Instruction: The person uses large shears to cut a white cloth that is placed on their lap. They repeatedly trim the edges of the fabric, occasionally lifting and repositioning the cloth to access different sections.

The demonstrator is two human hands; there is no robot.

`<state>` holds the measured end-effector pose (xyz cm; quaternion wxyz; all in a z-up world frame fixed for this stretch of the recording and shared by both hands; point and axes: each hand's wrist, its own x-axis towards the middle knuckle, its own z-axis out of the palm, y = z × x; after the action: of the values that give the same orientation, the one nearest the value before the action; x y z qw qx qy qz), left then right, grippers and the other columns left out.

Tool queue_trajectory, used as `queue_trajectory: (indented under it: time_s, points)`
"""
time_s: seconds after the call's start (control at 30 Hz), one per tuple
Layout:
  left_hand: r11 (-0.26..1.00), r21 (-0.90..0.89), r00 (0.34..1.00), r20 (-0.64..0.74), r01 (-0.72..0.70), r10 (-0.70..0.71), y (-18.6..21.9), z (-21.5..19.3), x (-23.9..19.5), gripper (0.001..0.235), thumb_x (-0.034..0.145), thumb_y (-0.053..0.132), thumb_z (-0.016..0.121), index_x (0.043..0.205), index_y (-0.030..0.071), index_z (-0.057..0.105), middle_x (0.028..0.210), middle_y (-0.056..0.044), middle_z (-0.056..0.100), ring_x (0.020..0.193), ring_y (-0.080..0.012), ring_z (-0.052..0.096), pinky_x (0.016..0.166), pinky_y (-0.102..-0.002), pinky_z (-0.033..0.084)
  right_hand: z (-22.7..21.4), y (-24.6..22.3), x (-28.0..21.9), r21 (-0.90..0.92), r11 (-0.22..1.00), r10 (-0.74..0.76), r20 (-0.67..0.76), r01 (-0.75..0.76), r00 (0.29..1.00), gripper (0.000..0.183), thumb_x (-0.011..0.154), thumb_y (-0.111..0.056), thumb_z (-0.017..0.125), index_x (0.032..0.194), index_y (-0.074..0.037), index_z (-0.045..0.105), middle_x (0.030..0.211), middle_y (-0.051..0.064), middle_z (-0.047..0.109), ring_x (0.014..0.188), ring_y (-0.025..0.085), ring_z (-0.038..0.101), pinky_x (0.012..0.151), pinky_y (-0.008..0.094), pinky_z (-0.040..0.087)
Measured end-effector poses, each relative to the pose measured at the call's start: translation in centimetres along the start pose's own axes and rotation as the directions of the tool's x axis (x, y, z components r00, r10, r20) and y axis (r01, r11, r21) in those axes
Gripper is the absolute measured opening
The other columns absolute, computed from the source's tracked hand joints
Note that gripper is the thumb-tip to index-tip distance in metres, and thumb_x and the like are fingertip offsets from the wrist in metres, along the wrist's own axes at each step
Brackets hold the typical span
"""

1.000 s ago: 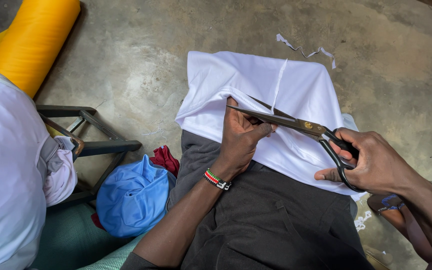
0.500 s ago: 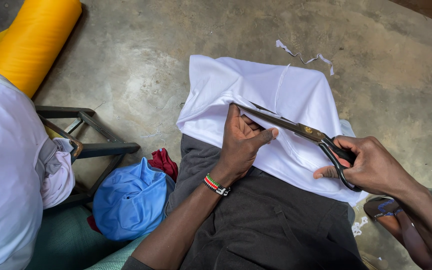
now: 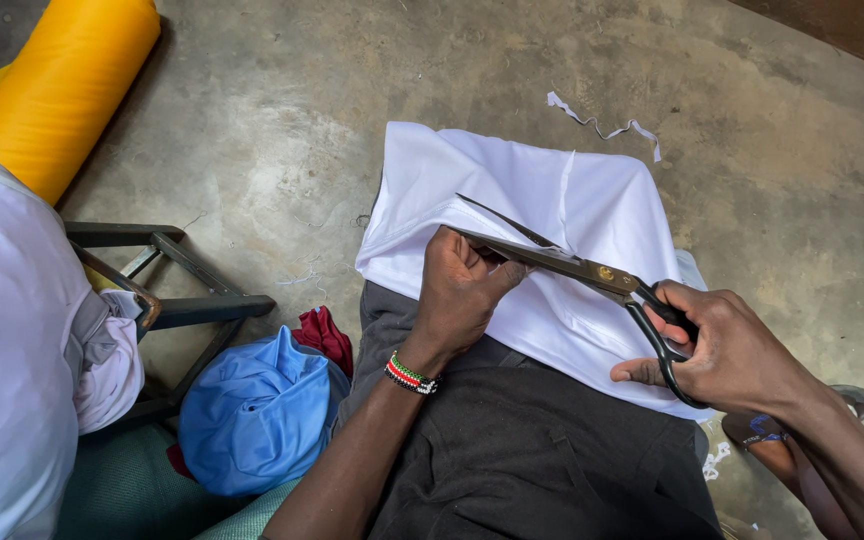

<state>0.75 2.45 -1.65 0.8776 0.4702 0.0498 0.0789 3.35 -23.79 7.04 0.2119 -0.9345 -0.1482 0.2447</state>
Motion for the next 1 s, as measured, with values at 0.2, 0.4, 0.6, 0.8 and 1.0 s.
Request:
queue_trajectory:
  time_s: [0.2,0.4,0.6,0.8,1.0]
  points:
    - [0.998,-0.024,0.999,-0.017,0.051,-0.052,0.2,-0.1,-0.1,0.038,0.080,-0.002,0.082,0.108,0.000,0.057,0.106,-0.013,0.071,0.105,-0.0215,0.070,0.099,-0.033,0.060,-0.1,-0.1,0.5,0.018,1.000,-0.006,0.009,0.006,1.000,0.082,0.051,-0.042,0.110,0.064,-0.012,0.035,0.059,-0.002,0.031,0.057,0.016,0.026,0.052,0.032,0.027]
    - [0.998,0.009,0.998,0.018,0.057,-0.057,0.5,-0.2,-0.3,0.044,0.081,0.007,0.083,0.116,-0.001,0.056,0.116,-0.013,0.069,0.114,-0.0205,0.067,0.104,-0.036,0.059,-0.2,0.9,0.4,0.071,0.989,0.128,0.061,-0.132,0.990,0.070,0.062,-0.040,0.104,0.064,-0.011,0.040,0.058,0.000,0.032,0.057,0.015,0.029,0.052,0.034,0.025]
    - [0.996,-0.022,0.996,0.018,0.090,-0.090,0.2,-0.3,-0.4,0.055,0.080,0.011,0.084,0.120,0.001,0.047,0.121,-0.016,0.066,0.117,-0.0243,0.066,0.106,-0.040,0.057,-1.2,0.9,-0.6,0.098,0.971,0.206,0.108,-0.216,0.973,0.074,0.057,-0.030,0.113,0.067,-0.010,0.042,0.063,0.001,0.033,0.056,0.017,0.029,0.052,0.034,0.026]
    - [0.997,-0.030,0.997,0.032,0.065,-0.064,-0.8,-0.3,-0.4,0.058,0.080,0.004,0.082,0.121,0.003,0.041,0.120,-0.017,0.064,0.115,-0.0240,0.066,0.103,-0.040,0.058,-1.0,0.0,0.0,0.017,0.992,0.125,0.064,-0.127,0.990,0.074,0.055,-0.035,0.111,0.066,-0.012,0.042,0.061,-0.001,0.036,0.057,0.016,0.030,0.052,0.033,0.028]
    - [0.997,0.011,0.997,0.039,0.070,-0.070,-0.7,-0.5,-0.4,0.056,0.079,0.005,0.083,0.120,0.006,0.044,0.118,-0.013,0.064,0.115,-0.0226,0.066,0.102,-0.038,0.058,-0.8,-1.4,1.0,-0.062,0.998,0.032,0.033,-0.030,0.999,0.074,0.057,-0.050,0.105,0.066,-0.012,0.042,0.059,-0.001,0.035,0.056,0.016,0.030,0.053,0.033,0.030]
